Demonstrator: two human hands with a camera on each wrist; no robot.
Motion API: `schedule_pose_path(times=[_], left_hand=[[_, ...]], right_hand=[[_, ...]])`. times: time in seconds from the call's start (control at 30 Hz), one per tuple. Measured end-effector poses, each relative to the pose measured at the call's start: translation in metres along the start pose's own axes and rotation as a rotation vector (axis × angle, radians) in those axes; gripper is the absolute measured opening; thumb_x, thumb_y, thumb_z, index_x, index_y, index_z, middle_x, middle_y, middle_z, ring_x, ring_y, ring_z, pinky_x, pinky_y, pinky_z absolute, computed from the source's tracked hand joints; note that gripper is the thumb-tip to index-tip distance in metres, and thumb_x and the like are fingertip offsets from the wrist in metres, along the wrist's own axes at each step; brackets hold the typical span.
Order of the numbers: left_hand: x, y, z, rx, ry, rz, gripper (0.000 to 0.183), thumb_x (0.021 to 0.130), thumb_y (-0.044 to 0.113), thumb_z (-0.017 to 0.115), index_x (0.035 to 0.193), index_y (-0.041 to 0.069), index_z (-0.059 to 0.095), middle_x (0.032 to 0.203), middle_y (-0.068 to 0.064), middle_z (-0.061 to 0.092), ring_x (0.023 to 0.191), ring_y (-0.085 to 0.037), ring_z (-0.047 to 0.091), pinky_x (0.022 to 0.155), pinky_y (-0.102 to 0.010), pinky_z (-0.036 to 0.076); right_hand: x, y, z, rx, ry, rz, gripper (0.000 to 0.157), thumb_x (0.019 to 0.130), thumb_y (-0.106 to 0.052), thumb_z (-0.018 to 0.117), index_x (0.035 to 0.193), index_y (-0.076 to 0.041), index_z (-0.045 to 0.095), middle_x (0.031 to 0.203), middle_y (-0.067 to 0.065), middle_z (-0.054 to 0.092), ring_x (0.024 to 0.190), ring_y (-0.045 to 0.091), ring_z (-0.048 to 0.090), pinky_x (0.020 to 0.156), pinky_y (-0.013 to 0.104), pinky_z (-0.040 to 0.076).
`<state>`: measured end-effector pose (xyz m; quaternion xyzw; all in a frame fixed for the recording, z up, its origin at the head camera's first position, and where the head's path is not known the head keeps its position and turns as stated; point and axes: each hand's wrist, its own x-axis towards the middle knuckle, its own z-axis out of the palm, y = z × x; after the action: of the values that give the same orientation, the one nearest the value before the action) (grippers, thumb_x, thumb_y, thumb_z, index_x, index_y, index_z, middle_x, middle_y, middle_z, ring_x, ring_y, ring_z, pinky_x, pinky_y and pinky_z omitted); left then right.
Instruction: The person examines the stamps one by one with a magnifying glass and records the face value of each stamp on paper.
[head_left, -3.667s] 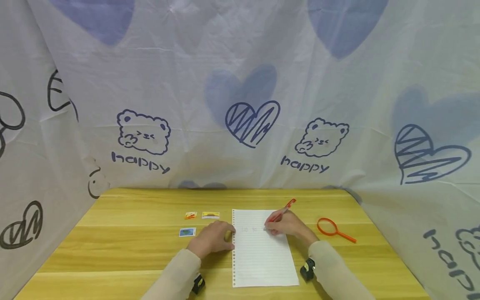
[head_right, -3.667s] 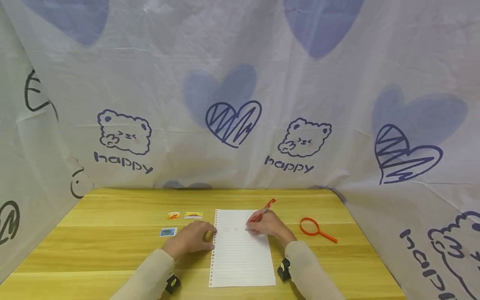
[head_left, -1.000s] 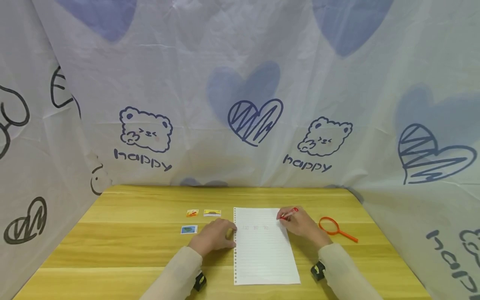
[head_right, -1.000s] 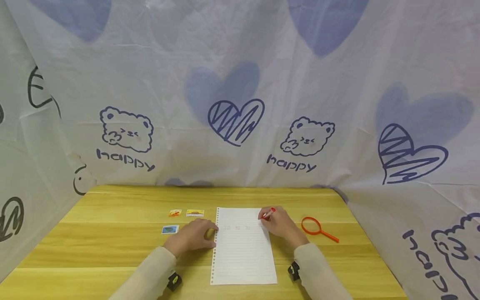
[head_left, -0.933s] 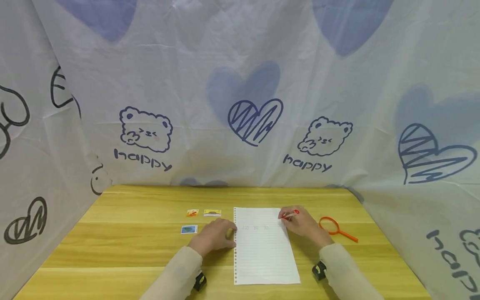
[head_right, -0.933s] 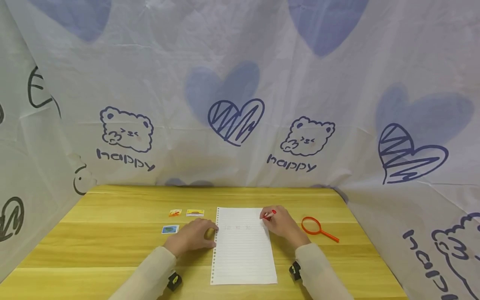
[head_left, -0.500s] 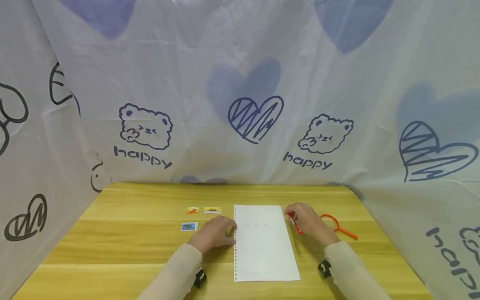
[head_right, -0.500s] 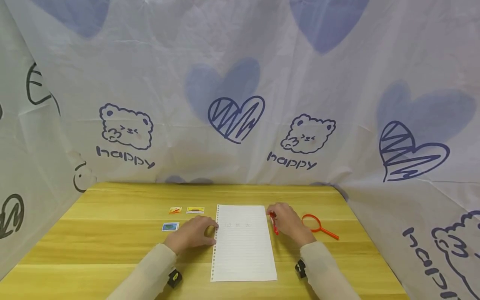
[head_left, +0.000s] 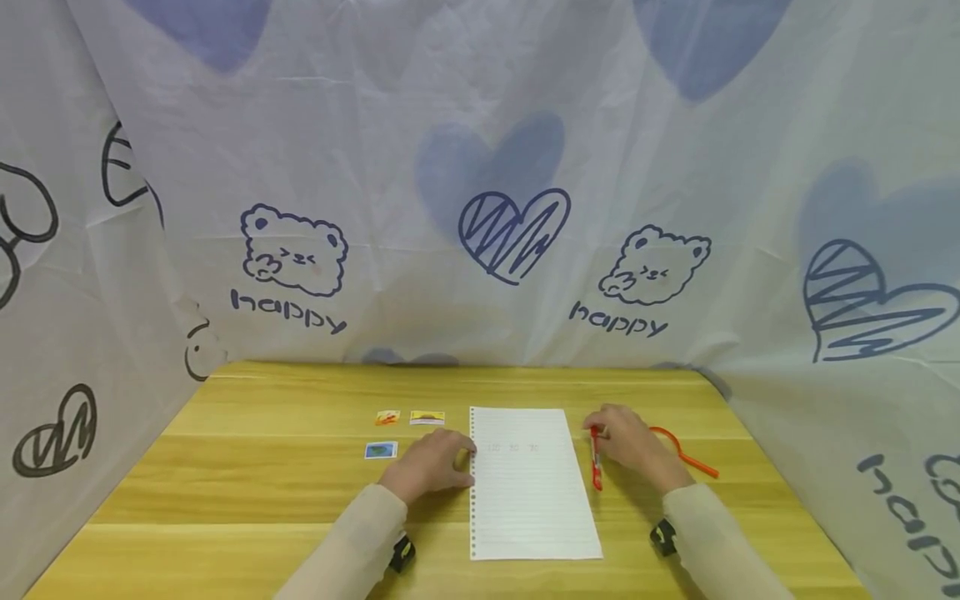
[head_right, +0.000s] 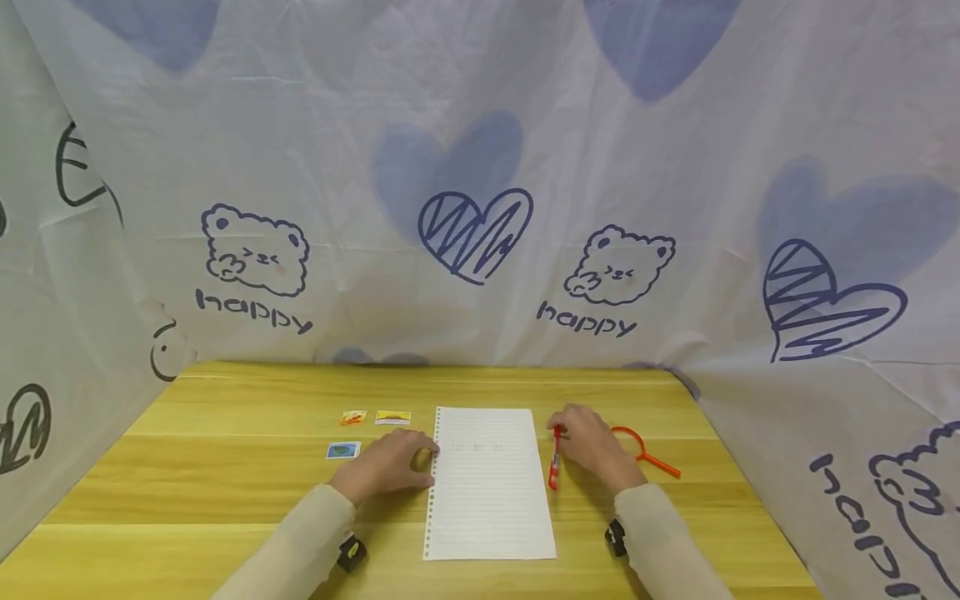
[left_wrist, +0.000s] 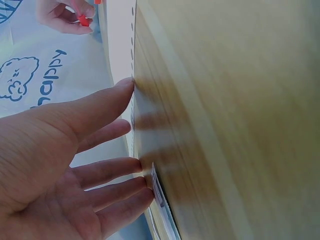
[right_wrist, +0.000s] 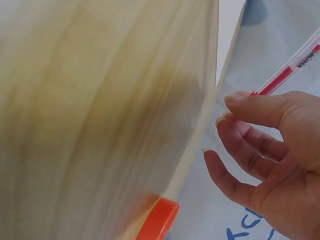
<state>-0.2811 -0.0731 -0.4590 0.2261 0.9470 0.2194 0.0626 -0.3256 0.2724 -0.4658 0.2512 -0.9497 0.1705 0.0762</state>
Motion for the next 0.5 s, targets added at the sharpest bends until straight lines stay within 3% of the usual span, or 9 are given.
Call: schedule_pose_path(times=[0.5], left_hand=[[0.0, 0.0008, -0.0001, -0.007, -0.001, -0.01, 0.046, 0.084, 0.021, 0.086, 0.125, 0.006, 0.071, 0.135, -0.014, 0.068, 0.13, -0.037, 0.06, 0.111, -0.055, 0.048]], right_hand=[[-0.0091, 0.0066, -0.0029, -0.07, -0.014, 0.04, 0.033, 0.079, 0.013, 0.072, 0.104, -0.006, 0.08, 0.092, 0.006, 0.072, 0.086, 0.023, 0.067, 0.083, 0.044, 0.061]])
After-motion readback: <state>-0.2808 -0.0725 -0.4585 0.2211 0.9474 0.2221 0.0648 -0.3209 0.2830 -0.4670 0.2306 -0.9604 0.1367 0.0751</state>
